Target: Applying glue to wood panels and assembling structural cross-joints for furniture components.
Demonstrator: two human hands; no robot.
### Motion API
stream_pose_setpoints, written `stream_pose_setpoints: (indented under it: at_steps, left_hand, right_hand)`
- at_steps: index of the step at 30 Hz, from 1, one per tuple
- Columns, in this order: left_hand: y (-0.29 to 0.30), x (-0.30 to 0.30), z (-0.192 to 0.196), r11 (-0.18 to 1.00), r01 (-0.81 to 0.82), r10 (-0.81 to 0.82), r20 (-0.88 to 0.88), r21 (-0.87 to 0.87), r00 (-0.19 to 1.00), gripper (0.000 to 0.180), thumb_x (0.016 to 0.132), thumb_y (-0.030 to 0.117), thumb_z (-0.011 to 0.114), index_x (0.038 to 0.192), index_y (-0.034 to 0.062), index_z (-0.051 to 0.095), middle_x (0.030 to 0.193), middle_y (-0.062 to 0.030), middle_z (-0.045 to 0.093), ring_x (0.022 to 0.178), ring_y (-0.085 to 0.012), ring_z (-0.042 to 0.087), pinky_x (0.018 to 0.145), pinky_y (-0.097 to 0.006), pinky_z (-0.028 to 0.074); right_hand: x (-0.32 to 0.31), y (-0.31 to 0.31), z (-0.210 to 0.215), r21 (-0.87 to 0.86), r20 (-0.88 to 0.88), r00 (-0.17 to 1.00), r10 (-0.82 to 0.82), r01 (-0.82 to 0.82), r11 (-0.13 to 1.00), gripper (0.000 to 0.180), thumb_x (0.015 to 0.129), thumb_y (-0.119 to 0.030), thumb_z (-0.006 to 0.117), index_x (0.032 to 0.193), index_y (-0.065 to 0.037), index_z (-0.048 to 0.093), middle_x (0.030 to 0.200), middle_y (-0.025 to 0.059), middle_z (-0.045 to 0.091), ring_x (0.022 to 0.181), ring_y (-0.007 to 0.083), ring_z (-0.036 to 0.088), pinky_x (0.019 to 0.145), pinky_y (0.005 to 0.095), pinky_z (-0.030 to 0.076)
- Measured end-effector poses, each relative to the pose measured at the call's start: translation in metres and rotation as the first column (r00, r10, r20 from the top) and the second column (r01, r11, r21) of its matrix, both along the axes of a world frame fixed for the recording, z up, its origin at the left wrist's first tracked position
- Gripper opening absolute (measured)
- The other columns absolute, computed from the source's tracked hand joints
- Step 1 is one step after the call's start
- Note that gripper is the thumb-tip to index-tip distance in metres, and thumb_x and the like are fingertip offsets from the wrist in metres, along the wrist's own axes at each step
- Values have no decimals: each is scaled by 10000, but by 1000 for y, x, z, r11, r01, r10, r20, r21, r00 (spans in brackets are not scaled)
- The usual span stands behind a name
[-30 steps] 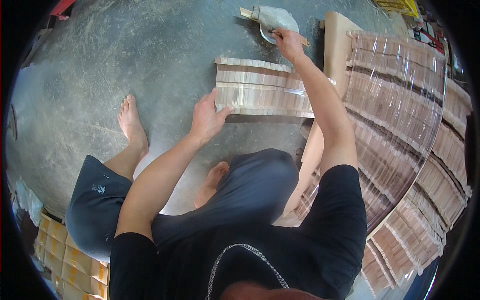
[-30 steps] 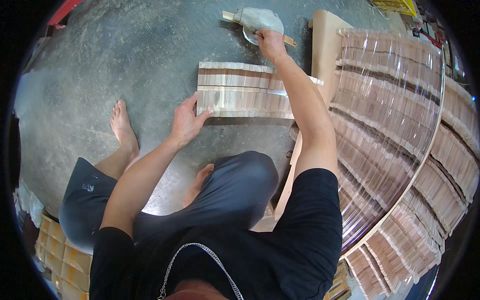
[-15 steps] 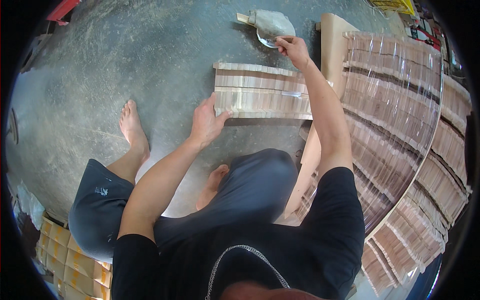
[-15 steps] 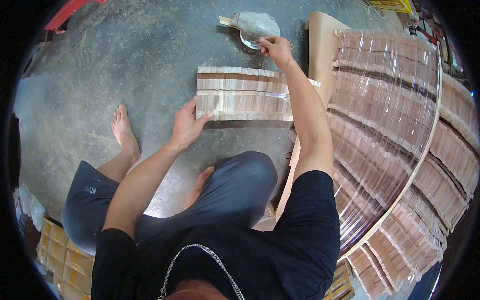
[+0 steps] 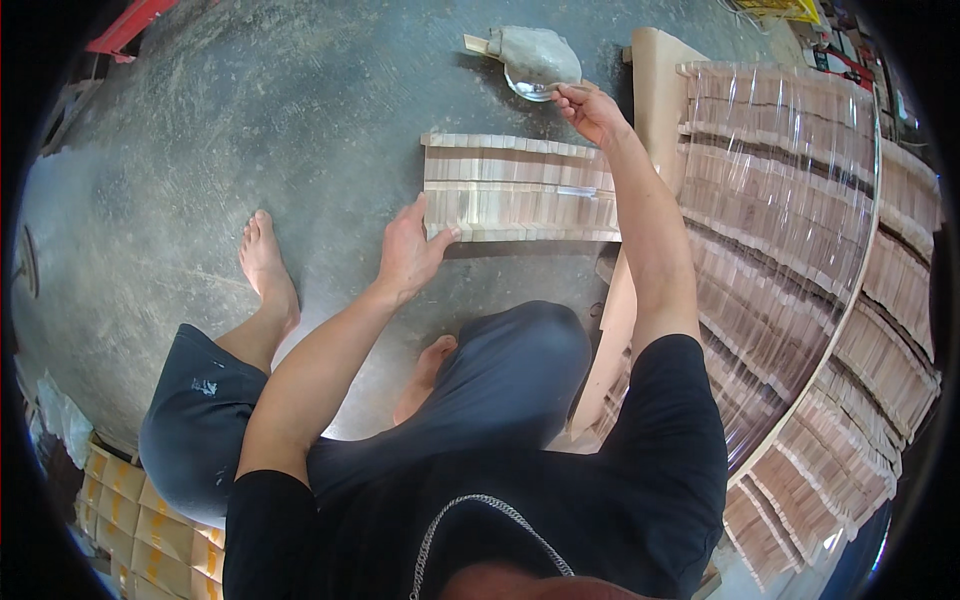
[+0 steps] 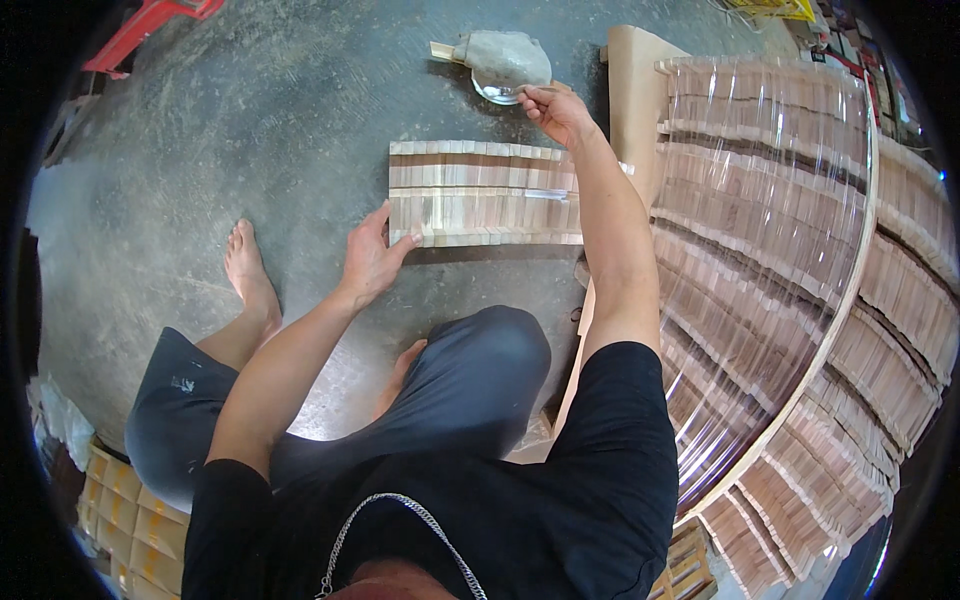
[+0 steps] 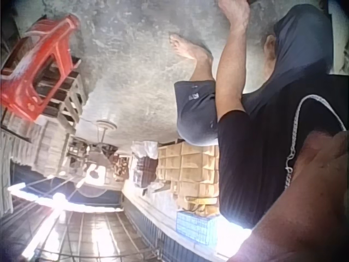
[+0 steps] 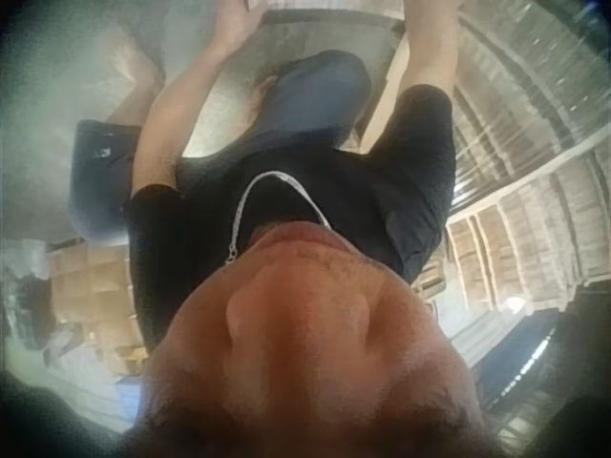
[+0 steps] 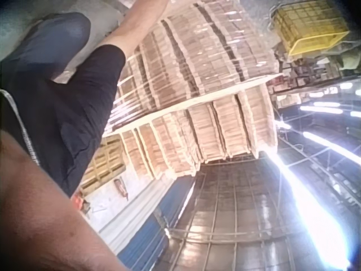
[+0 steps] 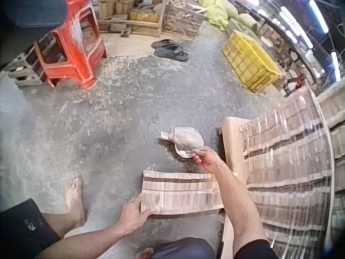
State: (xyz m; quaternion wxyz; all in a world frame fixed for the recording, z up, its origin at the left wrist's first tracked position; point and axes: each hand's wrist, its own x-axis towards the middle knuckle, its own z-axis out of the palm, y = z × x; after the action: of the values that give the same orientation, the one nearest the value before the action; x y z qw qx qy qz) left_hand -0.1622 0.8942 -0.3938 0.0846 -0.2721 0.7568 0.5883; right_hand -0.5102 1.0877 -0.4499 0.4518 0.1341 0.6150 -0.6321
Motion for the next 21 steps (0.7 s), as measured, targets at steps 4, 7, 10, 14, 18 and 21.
stream_pose_setpoints:
  at_steps: [4, 7, 10, 14, 18, 21]
  left_hand:
    - [0, 2, -4, 1000, 1, -1, -17, -9, 1000, 451, 828, 177, 771, 1227, 21, 631, 1013, -222, 668, 917, -382, 649, 836, -458, 505]
    - [-3, -3, 8, 998, 52, -50, 38, -48, 998, 446, 847, 130, 757, 1256, 8, 626, 1078, -198, 690, 980, -313, 676, 869, -403, 522]
    - [-2, -2, 9, 995, 89, -85, 68, -55, 994, 454, 869, 85, 745, 1293, -12, 616, 1149, -176, 715, 1057, -244, 705, 906, -348, 541]
    - [1, 2, -5, 999, 34, -34, -9, 3, 999, 428, 842, 169, 757, 1222, 13, 635, 1064, -226, 704, 992, -380, 681, 878, -424, 522]
    - [-1, 1, 0, 998, 22, -22, -6, 51, 1000, 429, 866, 146, 752, 1243, -19, 629, 1125, -205, 730, 1048, -280, 711, 909, -352, 529]
    - [0, -6, 13, 999, 37, -36, -23, 36, 999, 422, 868, 116, 746, 1244, -35, 629, 1137, -187, 734, 1067, -244, 706, 910, -347, 531]
  right_hand:
    - [-4, 10, 2, -44, 85, 996, 36, -32, 999, 178, 1033, -77, 568, 1157, 48, 594, 936, 85, 669, 708, 66, 571, 548, 175, 499]
    - [-8, 23, 12, -239, 183, 982, 42, 3, 971, 146, 1016, -60, 593, 1100, 57, 619, 933, 121, 686, 714, 96, 600, 554, 197, 520]
    - [-8, 37, 31, -334, 197, 980, 4, 63, 940, 188, 1020, -72, 590, 1140, 70, 611, 945, 122, 683, 712, 94, 585, 540, 184, 502]
    - [0, 74, 66, -550, 179, 984, 13, 90, 830, 244, 1028, -91, 579, 1187, 93, 603, 959, 118, 664, 718, 90, 562, 524, 170, 480]
    - [27, 115, 107, -621, 158, 987, -31, 123, 774, 225, 1031, -111, 575, 1134, 84, 622, 959, 131, 663, 671, 88, 524, 507, 175, 449]
    - [58, 162, 121, -603, 18, 994, -112, 100, 792, 204, 1027, -118, 584, 1115, 60, 632, 947, 155, 671, 646, 95, 530, 493, 170, 427]
